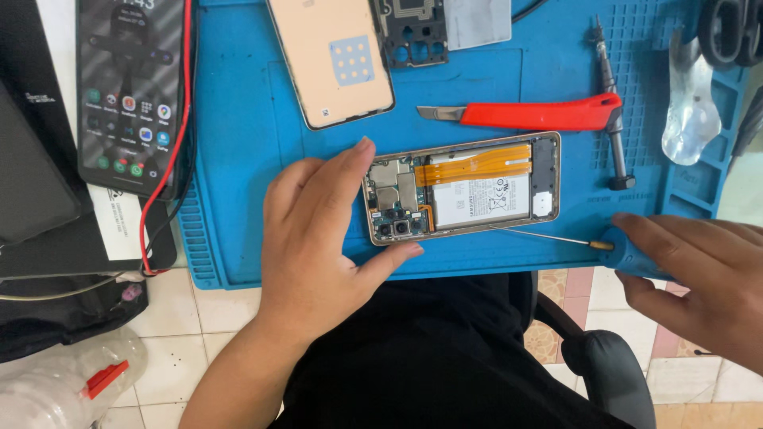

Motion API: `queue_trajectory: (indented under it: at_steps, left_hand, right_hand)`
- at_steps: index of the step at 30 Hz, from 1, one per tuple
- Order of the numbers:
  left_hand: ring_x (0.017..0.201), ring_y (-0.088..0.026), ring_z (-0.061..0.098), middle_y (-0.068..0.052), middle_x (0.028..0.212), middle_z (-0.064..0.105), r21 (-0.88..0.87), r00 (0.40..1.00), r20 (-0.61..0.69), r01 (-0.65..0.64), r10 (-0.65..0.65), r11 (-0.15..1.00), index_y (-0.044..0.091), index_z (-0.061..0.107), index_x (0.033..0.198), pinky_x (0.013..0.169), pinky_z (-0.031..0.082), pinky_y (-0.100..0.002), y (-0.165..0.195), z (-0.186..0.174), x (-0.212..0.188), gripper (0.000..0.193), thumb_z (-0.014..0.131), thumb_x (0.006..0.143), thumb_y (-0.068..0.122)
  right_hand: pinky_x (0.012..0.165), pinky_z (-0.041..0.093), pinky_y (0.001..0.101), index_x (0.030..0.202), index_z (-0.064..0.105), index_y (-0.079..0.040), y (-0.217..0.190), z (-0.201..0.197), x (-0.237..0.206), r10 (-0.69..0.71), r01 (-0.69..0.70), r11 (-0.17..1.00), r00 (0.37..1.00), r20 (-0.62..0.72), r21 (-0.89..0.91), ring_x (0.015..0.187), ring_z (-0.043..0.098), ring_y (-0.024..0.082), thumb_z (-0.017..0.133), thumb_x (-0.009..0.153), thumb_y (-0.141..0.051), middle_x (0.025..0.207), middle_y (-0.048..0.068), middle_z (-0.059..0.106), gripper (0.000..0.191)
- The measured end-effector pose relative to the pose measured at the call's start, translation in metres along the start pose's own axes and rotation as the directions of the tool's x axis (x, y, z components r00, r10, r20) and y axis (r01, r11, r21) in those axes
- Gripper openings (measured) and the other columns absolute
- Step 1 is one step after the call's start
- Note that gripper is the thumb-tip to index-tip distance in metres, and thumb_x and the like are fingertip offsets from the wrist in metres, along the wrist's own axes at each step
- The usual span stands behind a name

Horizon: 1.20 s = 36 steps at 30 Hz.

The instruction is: The person uses a screwdriver to remove screws from a disassembled smartphone on a blue work mat. They switch between a manual screwdriver and a powered screwdriver, then use a utility knife to scrape residue from the screwdriver tip before continuing to remove additional screws from the phone chassis.

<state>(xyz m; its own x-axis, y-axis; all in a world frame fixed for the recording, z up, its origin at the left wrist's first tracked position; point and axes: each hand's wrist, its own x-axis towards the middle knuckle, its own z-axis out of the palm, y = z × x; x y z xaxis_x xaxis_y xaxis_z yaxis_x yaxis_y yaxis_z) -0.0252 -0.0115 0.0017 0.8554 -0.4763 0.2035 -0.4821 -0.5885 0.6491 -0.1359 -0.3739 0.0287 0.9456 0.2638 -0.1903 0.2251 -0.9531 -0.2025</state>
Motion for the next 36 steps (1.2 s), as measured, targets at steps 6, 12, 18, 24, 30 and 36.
queue_trajectory:
  at_steps: [6,12,18,24,30,36]
  left_hand:
    - [0.124,-0.031,0.054,-0.01,0.138,0.064,0.006,1.0,-0.008,0.026,-0.026,1.0,0.005,0.05,0.146,0.109,0.041,-0.043,0.003,-0.002,0.0,0.096,0.097,0.069,0.038]
    - [0.123,-0.031,0.054,-0.01,0.138,0.064,0.01,0.999,-0.017,0.039,-0.038,0.999,0.004,0.051,0.145,0.108,0.042,-0.043,0.002,-0.001,-0.001,0.096,0.097,0.067,0.038]
    - [0.123,-0.031,0.053,-0.01,0.137,0.064,0.019,0.999,-0.013,0.048,-0.047,0.999,0.004,0.052,0.145,0.107,0.042,-0.042,0.003,-0.001,-0.001,0.096,0.097,0.068,0.04]
    - [0.123,-0.03,0.053,-0.009,0.136,0.065,0.03,0.999,-0.02,0.044,-0.044,0.999,0.004,0.053,0.144,0.107,0.042,-0.042,0.002,-0.001,-0.001,0.095,0.097,0.068,0.04]
    - [0.124,-0.029,0.053,-0.008,0.138,0.065,0.016,0.999,-0.029,0.036,-0.035,0.999,0.006,0.053,0.145,0.108,0.042,-0.042,0.002,0.0,-0.002,0.094,0.097,0.069,0.039]
    - [0.124,-0.028,0.053,-0.008,0.138,0.064,0.015,0.999,-0.033,0.016,-0.015,1.0,0.007,0.052,0.145,0.108,0.041,-0.041,0.001,0.001,-0.002,0.094,0.097,0.07,0.041]
  right_hand:
    - [0.074,0.061,0.0359,0.127,0.067,-0.002,0.015,-0.002,0.004,0.008,-0.007,0.999,0.998,0.056,-0.032,0.08,0.075,0.027,0.085,0.061,-0.01,0.099,0.015,0.074,0.069]
    - [0.076,0.062,0.0358,0.125,0.067,-0.005,0.025,-0.005,0.015,-0.031,0.034,0.999,0.997,0.072,-0.032,0.082,0.075,0.026,0.084,0.063,-0.008,0.1,0.013,0.074,0.064]
    - [0.075,0.062,0.0361,0.123,0.068,-0.006,0.018,-0.004,0.018,-0.082,0.084,0.995,0.996,0.046,-0.053,0.083,0.075,0.025,0.085,0.061,-0.012,0.101,0.012,0.074,0.064]
    - [0.073,0.061,0.0356,0.124,0.07,-0.007,0.008,-0.008,0.024,-0.089,0.093,0.993,0.994,0.056,-0.071,0.083,0.075,0.023,0.085,0.063,-0.012,0.102,0.01,0.074,0.063]
    - [0.072,0.06,0.0363,0.121,0.07,-0.007,0.0,-0.013,0.03,-0.106,0.105,0.99,0.994,-0.004,-0.099,0.081,0.075,0.025,0.084,0.063,-0.01,0.101,0.009,0.074,0.059]
    - [0.073,0.06,0.0363,0.121,0.07,-0.006,0.003,-0.013,0.03,-0.117,0.118,0.989,0.993,0.015,-0.094,0.082,0.075,0.025,0.084,0.061,-0.011,0.101,0.01,0.074,0.062]
